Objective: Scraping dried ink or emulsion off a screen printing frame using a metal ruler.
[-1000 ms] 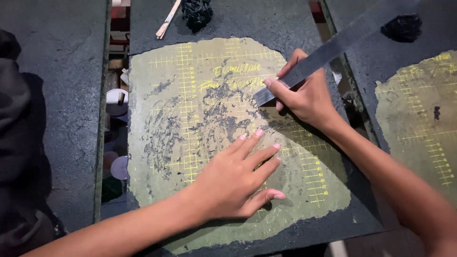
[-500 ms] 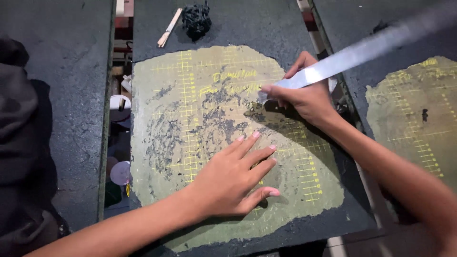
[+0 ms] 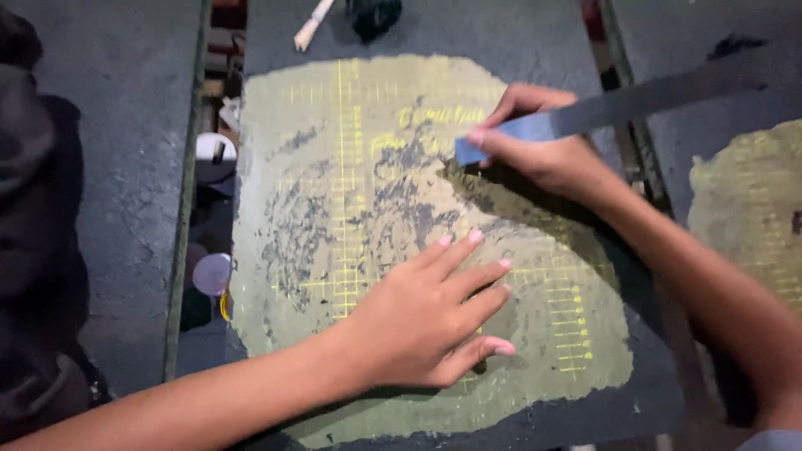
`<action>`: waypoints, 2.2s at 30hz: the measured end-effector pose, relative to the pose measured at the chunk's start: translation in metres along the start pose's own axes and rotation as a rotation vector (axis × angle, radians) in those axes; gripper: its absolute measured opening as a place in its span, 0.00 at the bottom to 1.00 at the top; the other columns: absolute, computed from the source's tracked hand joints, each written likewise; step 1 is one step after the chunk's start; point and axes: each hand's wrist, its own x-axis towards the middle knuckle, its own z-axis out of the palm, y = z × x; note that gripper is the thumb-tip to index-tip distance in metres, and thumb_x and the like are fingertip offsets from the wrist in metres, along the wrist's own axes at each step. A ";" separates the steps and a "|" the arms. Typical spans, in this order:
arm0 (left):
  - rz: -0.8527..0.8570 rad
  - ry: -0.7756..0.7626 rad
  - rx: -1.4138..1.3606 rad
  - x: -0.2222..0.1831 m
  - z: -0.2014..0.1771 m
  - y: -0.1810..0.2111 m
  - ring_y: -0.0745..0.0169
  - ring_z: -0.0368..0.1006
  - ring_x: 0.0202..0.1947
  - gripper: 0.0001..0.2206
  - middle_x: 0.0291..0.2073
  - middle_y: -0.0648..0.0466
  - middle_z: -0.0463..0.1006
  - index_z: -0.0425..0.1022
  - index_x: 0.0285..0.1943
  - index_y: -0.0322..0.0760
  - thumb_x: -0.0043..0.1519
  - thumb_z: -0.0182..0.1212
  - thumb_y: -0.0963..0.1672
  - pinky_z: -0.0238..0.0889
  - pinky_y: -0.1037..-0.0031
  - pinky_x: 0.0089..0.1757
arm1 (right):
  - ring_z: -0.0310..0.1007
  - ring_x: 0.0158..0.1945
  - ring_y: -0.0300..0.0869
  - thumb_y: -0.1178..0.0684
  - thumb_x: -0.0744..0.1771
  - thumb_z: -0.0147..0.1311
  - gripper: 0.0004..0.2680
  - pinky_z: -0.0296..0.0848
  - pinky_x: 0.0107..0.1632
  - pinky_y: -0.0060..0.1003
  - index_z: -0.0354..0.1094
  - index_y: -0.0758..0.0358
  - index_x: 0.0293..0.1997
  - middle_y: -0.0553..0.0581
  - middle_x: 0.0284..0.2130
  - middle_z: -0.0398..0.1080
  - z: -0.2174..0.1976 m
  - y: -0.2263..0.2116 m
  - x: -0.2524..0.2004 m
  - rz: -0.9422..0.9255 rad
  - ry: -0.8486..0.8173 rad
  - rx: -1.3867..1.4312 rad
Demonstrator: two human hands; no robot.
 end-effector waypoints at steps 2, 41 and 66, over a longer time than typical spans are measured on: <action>-0.007 -0.015 -0.007 -0.001 0.001 -0.001 0.27 0.68 0.64 0.23 0.60 0.41 0.77 0.77 0.56 0.32 0.68 0.48 0.54 0.63 0.44 0.57 | 0.79 0.29 0.37 0.55 0.67 0.65 0.07 0.75 0.31 0.25 0.69 0.62 0.35 0.57 0.27 0.76 -0.002 -0.003 0.000 -0.031 -0.025 -0.019; -0.005 -0.016 -0.032 -0.001 0.002 -0.001 0.26 0.68 0.63 0.23 0.58 0.40 0.77 0.75 0.56 0.31 0.68 0.50 0.54 0.62 0.44 0.57 | 0.77 0.24 0.37 0.55 0.66 0.63 0.08 0.76 0.27 0.26 0.67 0.65 0.33 0.58 0.18 0.71 -0.010 -0.013 0.000 0.047 -0.153 0.056; -0.003 -0.007 -0.035 -0.001 0.003 -0.001 0.24 0.67 0.63 0.22 0.58 0.40 0.77 0.75 0.56 0.31 0.68 0.50 0.54 0.61 0.43 0.57 | 0.76 0.23 0.38 0.58 0.66 0.63 0.07 0.78 0.29 0.27 0.66 0.66 0.33 0.58 0.18 0.70 -0.006 -0.008 0.000 0.004 -0.154 0.139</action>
